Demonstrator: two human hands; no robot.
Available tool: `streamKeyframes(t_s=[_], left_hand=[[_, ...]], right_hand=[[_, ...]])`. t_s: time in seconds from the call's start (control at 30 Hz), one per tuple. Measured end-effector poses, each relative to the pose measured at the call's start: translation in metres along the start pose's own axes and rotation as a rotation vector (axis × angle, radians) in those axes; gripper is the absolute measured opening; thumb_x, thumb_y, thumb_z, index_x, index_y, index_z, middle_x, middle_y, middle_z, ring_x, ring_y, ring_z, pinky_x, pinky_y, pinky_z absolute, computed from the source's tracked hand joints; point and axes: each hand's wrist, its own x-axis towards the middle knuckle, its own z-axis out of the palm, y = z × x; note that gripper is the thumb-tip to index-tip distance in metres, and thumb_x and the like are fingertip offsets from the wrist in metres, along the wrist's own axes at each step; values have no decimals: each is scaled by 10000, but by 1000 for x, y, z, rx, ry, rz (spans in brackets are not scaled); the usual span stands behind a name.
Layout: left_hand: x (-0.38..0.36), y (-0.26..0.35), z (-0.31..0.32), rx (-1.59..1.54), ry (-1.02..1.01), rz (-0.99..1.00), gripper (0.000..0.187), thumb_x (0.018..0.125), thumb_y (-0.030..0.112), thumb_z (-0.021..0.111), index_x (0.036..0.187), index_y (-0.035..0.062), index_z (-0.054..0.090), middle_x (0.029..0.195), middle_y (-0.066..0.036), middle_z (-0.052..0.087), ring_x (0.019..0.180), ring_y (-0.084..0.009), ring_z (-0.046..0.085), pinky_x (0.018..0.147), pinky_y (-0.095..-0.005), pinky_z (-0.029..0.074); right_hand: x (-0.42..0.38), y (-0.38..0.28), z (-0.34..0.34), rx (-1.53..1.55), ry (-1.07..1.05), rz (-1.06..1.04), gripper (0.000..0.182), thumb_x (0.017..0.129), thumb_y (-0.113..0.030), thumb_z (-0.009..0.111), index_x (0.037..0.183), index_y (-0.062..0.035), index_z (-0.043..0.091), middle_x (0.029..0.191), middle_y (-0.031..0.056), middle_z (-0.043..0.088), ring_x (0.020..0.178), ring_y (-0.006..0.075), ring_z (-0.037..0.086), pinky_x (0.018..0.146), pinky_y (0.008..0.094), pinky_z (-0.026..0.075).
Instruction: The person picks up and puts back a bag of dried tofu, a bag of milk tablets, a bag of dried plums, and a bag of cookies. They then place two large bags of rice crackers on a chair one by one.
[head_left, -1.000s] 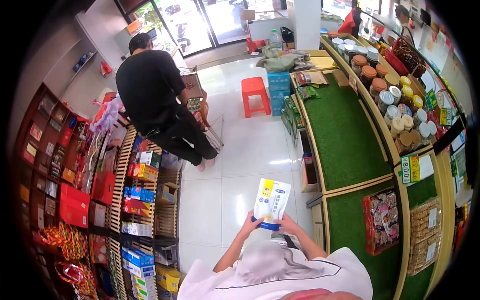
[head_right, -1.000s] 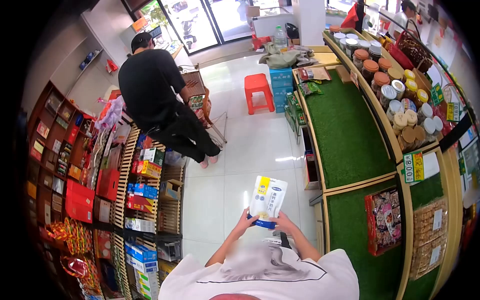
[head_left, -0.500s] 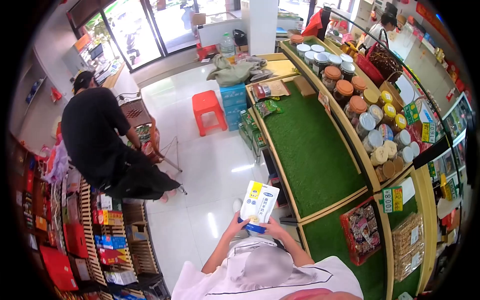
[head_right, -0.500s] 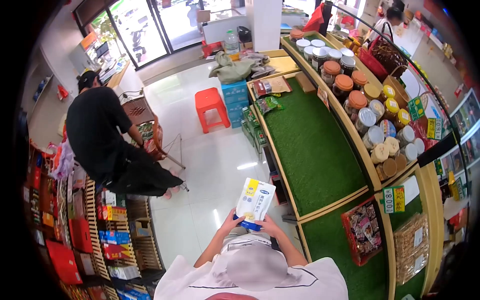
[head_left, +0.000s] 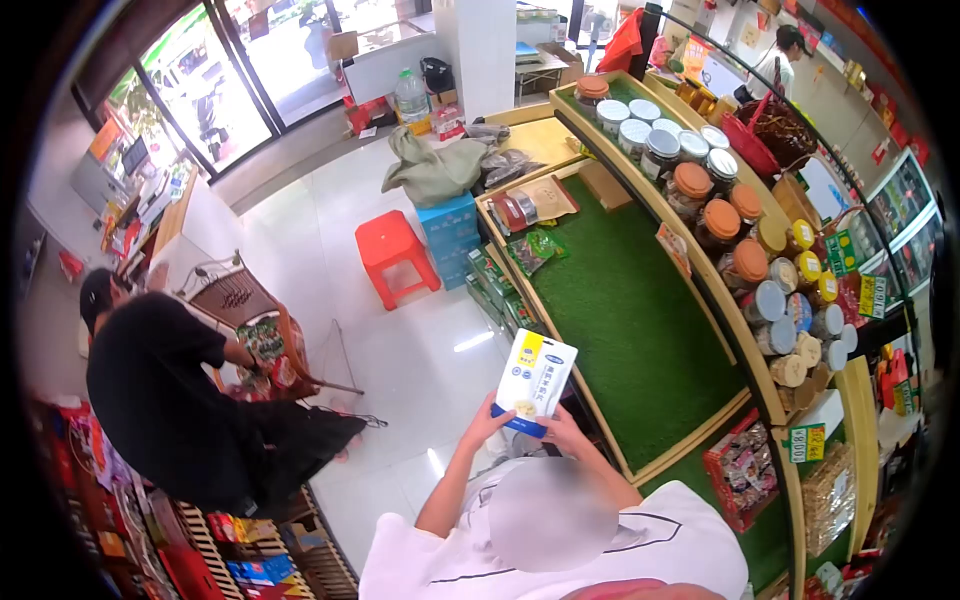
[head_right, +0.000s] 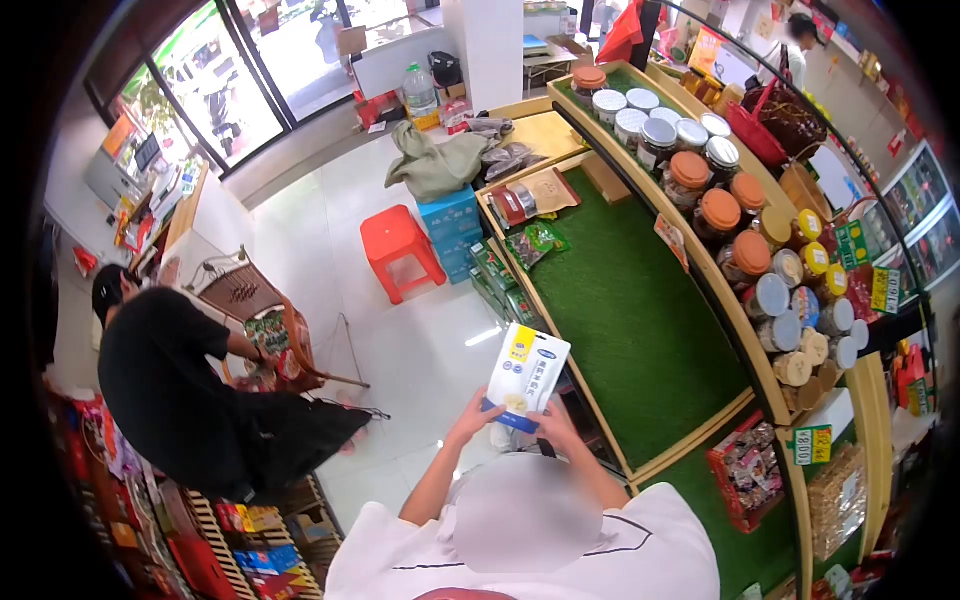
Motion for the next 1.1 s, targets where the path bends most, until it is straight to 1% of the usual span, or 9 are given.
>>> streamKeyframes(t_s=[0.17, 0.3, 0.33, 0.47, 0.7, 0.8, 0.9, 1.07, 1.1], left_hand=[[55, -5, -7, -16, 49, -34, 710, 781, 212, 723, 1359, 51, 344, 1110, -88, 553, 951, -157, 536, 795, -293, 463], [117, 25, -26, 3, 11, -186, 701, 794, 218, 707, 1376, 98, 335, 1067, -103, 554, 865, -151, 561, 626, -283, 498], [136, 39, -33, 85, -29, -184, 724, 813, 229, 693, 1400, 102, 290, 1088, -130, 531, 896, -193, 581, 710, -296, 530], [210, 72, -46, 328, -9, -71, 711, 815, 212, 692, 1395, 97, 298, 1019, -118, 528, 853, -171, 573, 665, -288, 525], [300, 99, -31, 231, -38, -108, 703, 811, 183, 679, 1391, 72, 298, 936, -117, 584, 731, -140, 576, 593, -263, 483], [327, 109, -26, 362, -219, -179, 714, 831, 188, 663, 1416, 113, 261, 1030, -120, 537, 832, -155, 576, 638, -273, 511], [364, 105, -20, 503, -306, 44, 725, 828, 185, 665, 1416, 95, 251, 1075, -144, 536, 871, -171, 561, 707, -290, 500], [444, 92, -21, 444, -304, 320, 765, 747, 101, 698, 1388, 11, 289, 1277, -181, 473, 1175, -249, 450, 991, -341, 367], [448, 124, -19, 481, -307, 229, 757, 739, 97, 695, 1376, -5, 298, 1294, -191, 461, 1197, -262, 442, 1009, -345, 351]], right_hand=[[44, -39, 4, 2, 39, 66, 520, 807, -67, 637, 1268, -111, 401, 1158, 97, 558, 1009, 236, 586, 744, 466, 536], [109, -63, -15, 105, -64, 56, 593, 806, -14, 596, 1337, -159, 376, 1183, 101, 556, 979, 282, 609, 727, 453, 554], [118, -78, -11, 127, -27, 43, 591, 800, -6, 594, 1333, -149, 382, 1154, 103, 581, 934, 266, 633, 683, 422, 570], [158, -138, -3, 169, -24, -26, 566, 815, -43, 610, 1323, -137, 379, 1119, 94, 595, 915, 245, 635, 698, 415, 563], [197, -208, -19, 114, 120, -90, 539, 818, -52, 612, 1299, -119, 378, 1157, 93, 568, 948, 248, 621, 666, 439, 563], [209, -202, -36, 235, 176, -70, 543, 808, -40, 610, 1299, -125, 395, 1158, 82, 574, 963, 234, 609, 669, 439, 556], [219, -205, -43, 350, 257, -75, 554, 807, -29, 600, 1310, -128, 390, 1161, 82, 576, 964, 227, 606, 685, 432, 551], [266, -232, -47, 523, 253, -256, 572, 822, 2, 559, 1337, -128, 347, 1168, 92, 572, 976, 233, 606, 705, 403, 555], [275, -252, -44, 551, 224, -294, 573, 827, 9, 548, 1342, -127, 339, 1170, 92, 571, 976, 232, 607, 709, 388, 555]])
